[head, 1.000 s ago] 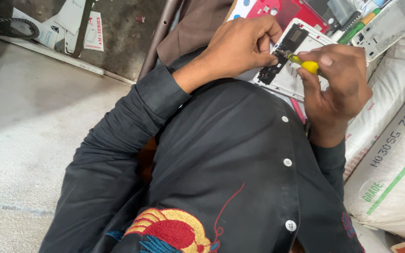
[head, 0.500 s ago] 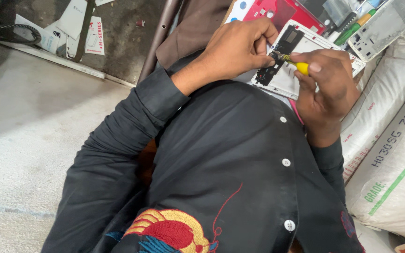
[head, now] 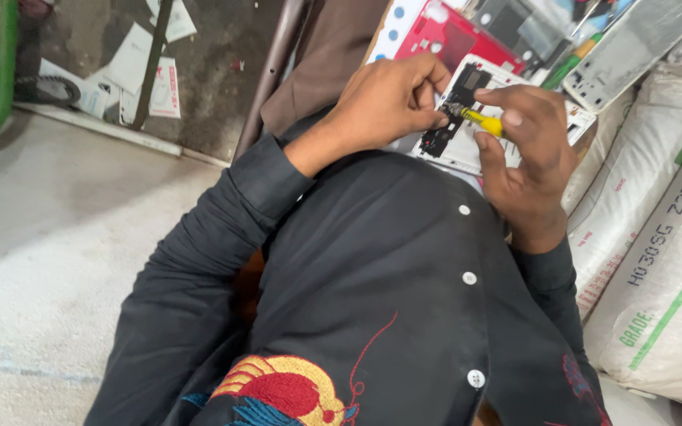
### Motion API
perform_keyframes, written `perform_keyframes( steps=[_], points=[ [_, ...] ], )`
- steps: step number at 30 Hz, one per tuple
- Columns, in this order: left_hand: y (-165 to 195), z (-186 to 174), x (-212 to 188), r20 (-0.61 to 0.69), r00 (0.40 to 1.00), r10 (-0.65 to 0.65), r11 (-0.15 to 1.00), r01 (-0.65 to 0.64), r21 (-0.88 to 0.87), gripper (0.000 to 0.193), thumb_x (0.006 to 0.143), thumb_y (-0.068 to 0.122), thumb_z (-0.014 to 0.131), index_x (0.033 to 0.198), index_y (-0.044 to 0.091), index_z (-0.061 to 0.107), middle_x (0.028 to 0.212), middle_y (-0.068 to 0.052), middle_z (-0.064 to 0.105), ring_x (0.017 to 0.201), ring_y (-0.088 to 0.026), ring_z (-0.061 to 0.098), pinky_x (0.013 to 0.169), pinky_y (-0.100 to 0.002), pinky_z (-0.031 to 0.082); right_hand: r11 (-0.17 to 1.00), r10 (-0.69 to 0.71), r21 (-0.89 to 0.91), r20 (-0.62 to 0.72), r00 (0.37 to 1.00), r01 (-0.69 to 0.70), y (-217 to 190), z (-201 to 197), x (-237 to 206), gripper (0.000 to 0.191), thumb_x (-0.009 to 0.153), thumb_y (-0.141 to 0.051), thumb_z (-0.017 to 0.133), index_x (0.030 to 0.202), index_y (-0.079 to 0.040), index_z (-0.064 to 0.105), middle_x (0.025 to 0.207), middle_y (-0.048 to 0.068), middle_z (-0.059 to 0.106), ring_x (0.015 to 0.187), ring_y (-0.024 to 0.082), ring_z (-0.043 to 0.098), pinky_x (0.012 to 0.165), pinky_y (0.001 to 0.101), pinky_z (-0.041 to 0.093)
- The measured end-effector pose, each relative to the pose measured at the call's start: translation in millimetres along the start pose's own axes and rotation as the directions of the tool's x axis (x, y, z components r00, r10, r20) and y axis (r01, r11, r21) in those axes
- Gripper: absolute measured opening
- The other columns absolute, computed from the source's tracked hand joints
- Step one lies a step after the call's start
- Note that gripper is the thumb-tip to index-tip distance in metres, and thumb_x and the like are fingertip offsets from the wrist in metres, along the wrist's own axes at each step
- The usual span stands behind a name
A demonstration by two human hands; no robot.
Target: The person reclines with a disassembled phone on their lap and uses a yellow-handled screwdriver to unscrew and remove components from the phone's rear panel. They hold the panel steady with one hand while driving screws with the other, working on the device throughout the clip.
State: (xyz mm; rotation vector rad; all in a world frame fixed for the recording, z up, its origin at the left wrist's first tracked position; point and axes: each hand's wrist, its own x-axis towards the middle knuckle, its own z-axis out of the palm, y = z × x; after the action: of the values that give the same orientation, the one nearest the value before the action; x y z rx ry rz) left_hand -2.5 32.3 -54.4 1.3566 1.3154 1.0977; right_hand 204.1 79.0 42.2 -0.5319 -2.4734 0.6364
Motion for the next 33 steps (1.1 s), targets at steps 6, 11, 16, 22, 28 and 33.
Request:
perform_keyframes(
  steps=[6, 11, 16, 22, 28, 33],
  points=[
    [-1, 2, 1, 0.006, 1.000, -0.031, 0.999, 0.031, 0.017, 0.034, 0.079, 0.025, 0.087, 0.102, 0.011, 0.067, 0.071, 0.004, 0.072, 0.066, -0.010, 0.071, 0.061, -0.030, 0.051, 0.996, -0.068, 0.048, -0.020, 0.997, 0.069, 5, 2, 4, 0.058, 0.103, 0.014, 0.068, 0.143, -0.017, 0.040, 0.115, 0.015, 0.072, 0.105, 0.032, 0.069, 0.092, 0.0416, 0.053],
    [-2, 2, 1, 0.010, 0.995, -0.096, 0.994, 0.096, 0.046, 0.034, 0.077, 0.027, 0.086, 0.102, 0.011, 0.068, 0.071, 0.002, 0.071, 0.064, -0.013, 0.069, 0.060, -0.031, 0.050, 0.997, -0.077, 0.024, -0.078, 0.994, 0.079, 7, 10, 4, 0.054, 0.098, 0.015, 0.072, 0.135, -0.014, 0.046, 0.105, 0.014, 0.072, 0.097, 0.032, 0.068, 0.086, 0.0404, 0.053],
    [0, 3, 2, -0.002, 0.995, -0.099, 0.993, 0.099, 0.065, 0.032, 0.077, 0.026, 0.085, 0.100, 0.011, 0.069, 0.072, 0.001, 0.072, 0.063, -0.014, 0.069, 0.060, -0.031, 0.050, 0.997, -0.080, 0.004, -0.130, 0.988, 0.081, 2, 15, 5, 0.052, 0.090, 0.013, 0.079, 0.126, -0.012, 0.051, 0.097, 0.013, 0.067, 0.092, 0.031, 0.065, 0.080, 0.0400, 0.053],
    [-7, 6, 3, 0.027, 0.990, -0.135, 0.989, 0.133, 0.066, 0.032, 0.077, 0.026, 0.085, 0.101, 0.011, 0.070, 0.071, 0.002, 0.073, 0.062, -0.011, 0.068, 0.059, -0.030, 0.050, 0.997, -0.070, 0.020, -0.122, 0.990, 0.073, 0, 14, 6, 0.055, 0.088, 0.012, 0.080, 0.130, -0.013, 0.053, 0.098, 0.010, 0.066, 0.094, 0.031, 0.065, 0.081, 0.0406, 0.054],
    [-13, 7, 2, 0.030, 0.986, -0.165, 0.986, 0.166, -0.029, 0.031, 0.078, 0.019, 0.084, 0.104, 0.010, 0.070, 0.074, 0.002, 0.073, 0.066, -0.007, 0.068, 0.061, -0.026, 0.052, 0.997, -0.072, 0.001, -0.026, 0.997, 0.072, 2, 9, 6, 0.056, 0.089, 0.014, 0.068, 0.136, -0.011, 0.053, 0.117, 0.010, 0.070, 0.107, 0.032, 0.067, 0.092, 0.0445, 0.053],
    [-14, 6, 0, 0.029, 0.987, -0.158, 0.987, 0.159, -0.033, 0.031, 0.080, 0.016, 0.084, 0.105, 0.005, 0.068, 0.076, 0.000, 0.074, 0.068, -0.007, 0.070, 0.063, -0.025, 0.054, 0.995, -0.100, -0.011, -0.057, 0.993, 0.100, 4, 11, 7, 0.058, 0.080, 0.013, 0.067, 0.130, -0.014, 0.059, 0.106, 0.008, 0.069, 0.099, 0.028, 0.068, 0.087, 0.0422, 0.053]
  ],
)
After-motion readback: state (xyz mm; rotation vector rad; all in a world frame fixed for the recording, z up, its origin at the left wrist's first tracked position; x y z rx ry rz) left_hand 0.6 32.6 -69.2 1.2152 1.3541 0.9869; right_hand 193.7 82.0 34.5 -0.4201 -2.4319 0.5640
